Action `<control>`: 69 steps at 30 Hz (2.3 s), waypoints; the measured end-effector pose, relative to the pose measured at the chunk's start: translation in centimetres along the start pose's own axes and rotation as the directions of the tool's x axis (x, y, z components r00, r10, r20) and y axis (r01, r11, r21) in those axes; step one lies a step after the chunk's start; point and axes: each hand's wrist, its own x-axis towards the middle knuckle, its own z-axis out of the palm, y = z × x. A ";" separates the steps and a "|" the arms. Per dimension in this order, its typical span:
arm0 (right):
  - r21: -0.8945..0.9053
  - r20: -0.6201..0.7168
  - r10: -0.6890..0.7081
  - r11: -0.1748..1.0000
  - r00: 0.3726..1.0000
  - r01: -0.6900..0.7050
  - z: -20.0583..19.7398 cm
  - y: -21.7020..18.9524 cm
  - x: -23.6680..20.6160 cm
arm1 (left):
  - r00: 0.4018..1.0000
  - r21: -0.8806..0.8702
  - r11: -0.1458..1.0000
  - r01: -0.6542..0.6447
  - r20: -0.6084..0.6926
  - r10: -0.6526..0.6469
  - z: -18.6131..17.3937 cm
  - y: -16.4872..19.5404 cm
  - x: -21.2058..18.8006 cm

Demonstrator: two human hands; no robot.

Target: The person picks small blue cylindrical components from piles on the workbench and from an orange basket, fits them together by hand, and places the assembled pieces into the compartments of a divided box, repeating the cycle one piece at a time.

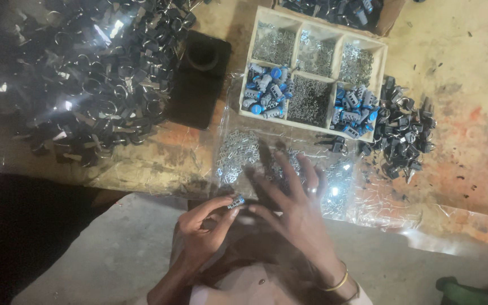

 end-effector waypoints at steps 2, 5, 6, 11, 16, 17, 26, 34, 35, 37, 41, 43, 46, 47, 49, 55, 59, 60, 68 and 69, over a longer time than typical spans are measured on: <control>-0.018 0.004 -0.080 0.997 0.997 0.081 0.0 0.4 -1.0 | 0.998 0.082 0.995 0.056 0.026 -0.058 -0.3 0.4 -0.3; 0.003 0.045 -0.158 0.987 0.986 0.158 -0.3 1.3 -3.1 | 0.998 0.004 0.998 0.058 0.035 -0.058 0.5 0.5 -0.2; 0.074 0.007 -0.126 0.989 0.992 0.125 -0.3 1.6 -3.6 | 0.998 -0.002 1.000 0.025 0.053 -0.025 0.8 0.4 -0.2; 0.470 -0.130 0.211 0.873 0.969 -0.127 -0.3 2.2 -5.3 | 0.971 -0.087 0.974 -0.207 0.101 0.215 2.8 0.0 0.0; 0.494 -0.183 0.366 0.837 0.913 -0.236 0.0 1.5 -5.1 | 0.988 -0.038 0.997 -0.060 0.140 0.065 4.3 -0.3 -0.1; 0.480 -0.195 0.345 0.850 0.918 -0.217 0.1 1.4 -5.1 | 0.988 -0.052 0.996 -0.070 0.133 0.077 4.4 -0.4 0.0; 0.619 -0.080 0.463 0.717 0.883 -0.320 0.8 0.4 -5.0 | 0.967 0.063 0.977 -0.202 0.172 0.189 4.1 -0.8 0.1; 0.237 -0.065 0.217 0.951 0.974 -0.196 0.6 1.5 -6.4 | 0.898 0.162 0.903 -0.397 0.274 0.346 3.7 -0.2 0.3; 0.214 -0.042 0.189 0.961 0.981 -0.176 0.3 1.7 -6.6 | 0.893 0.158 0.902 -0.403 0.286 0.349 3.7 -0.2 0.3; 0.348 -0.044 0.271 0.906 0.961 -0.240 -0.4 2.0 -7.0 | 0.902 0.099 0.922 -0.375 0.269 0.338 3.7 -0.1 -0.1; 0.087 -0.217 0.220 0.975 0.951 -0.206 -1.4 1.7 -7.0 | 0.926 0.082 0.936 -0.342 0.196 0.321 3.8 -0.4 -0.7; -0.016 -0.214 0.147 0.988 0.966 -0.154 -1.4 1.7 -6.7 | 0.956 0.008 0.972 -0.236 0.179 0.231 3.7 -0.7 -0.8; -0.031 -0.225 0.080 0.996 0.971 -0.089 -1.3 1.9 -6.6 | 0.984 -0.004 0.996 -0.094 0.153 0.094 3.5 -1.0 -0.9; -0.014 -0.232 0.065 0.997 0.970 -0.070 -1.3 2.0 -6.6 | 0.989 0.007 0.999 -0.049 0.142 0.048 3.5 -1.0 -0.9; 0.007 -0.166 0.164 0.986 0.972 -0.165 -1.2 2.2 -6.8 | 0.985 -0.054 0.992 -0.110 0.128 0.116 3.5 -1.0 -0.8; 0.035 -0.220 0.173 0.985 0.960 -0.169 -0.6 2.3 -6.7 | 0.983 0.042 0.988 -0.147 0.120 0.141 3.3 -0.5 -0.3; -0.046 -0.231 0.046 0.997 0.972 -0.058 -0.8 2.2 -7.4 | 0.985 -0.025 0.996 -0.088 0.146 0.091 3.4 -0.4 -0.2; -0.029 -0.218 0.035 0.999 0.975 -0.042 -0.8 2.3 -7.5 | 0.986 -0.025 0.996 -0.086 0.140 0.089 3.4 -0.4 -0.2; 0.568 -0.077 0.459 0.750 0.885 -0.340 1.4 1.1 -7.7 | 0.980 -0.009 0.991 -0.131 0.152 0.131 3.3 -0.6 -0.1; 0.550 -0.127 0.426 0.782 0.896 -0.293 1.8 0.8 -7.5 | 0.978 -0.003 0.989 -0.150 0.144 0.149 3.3 -0.6 -0.1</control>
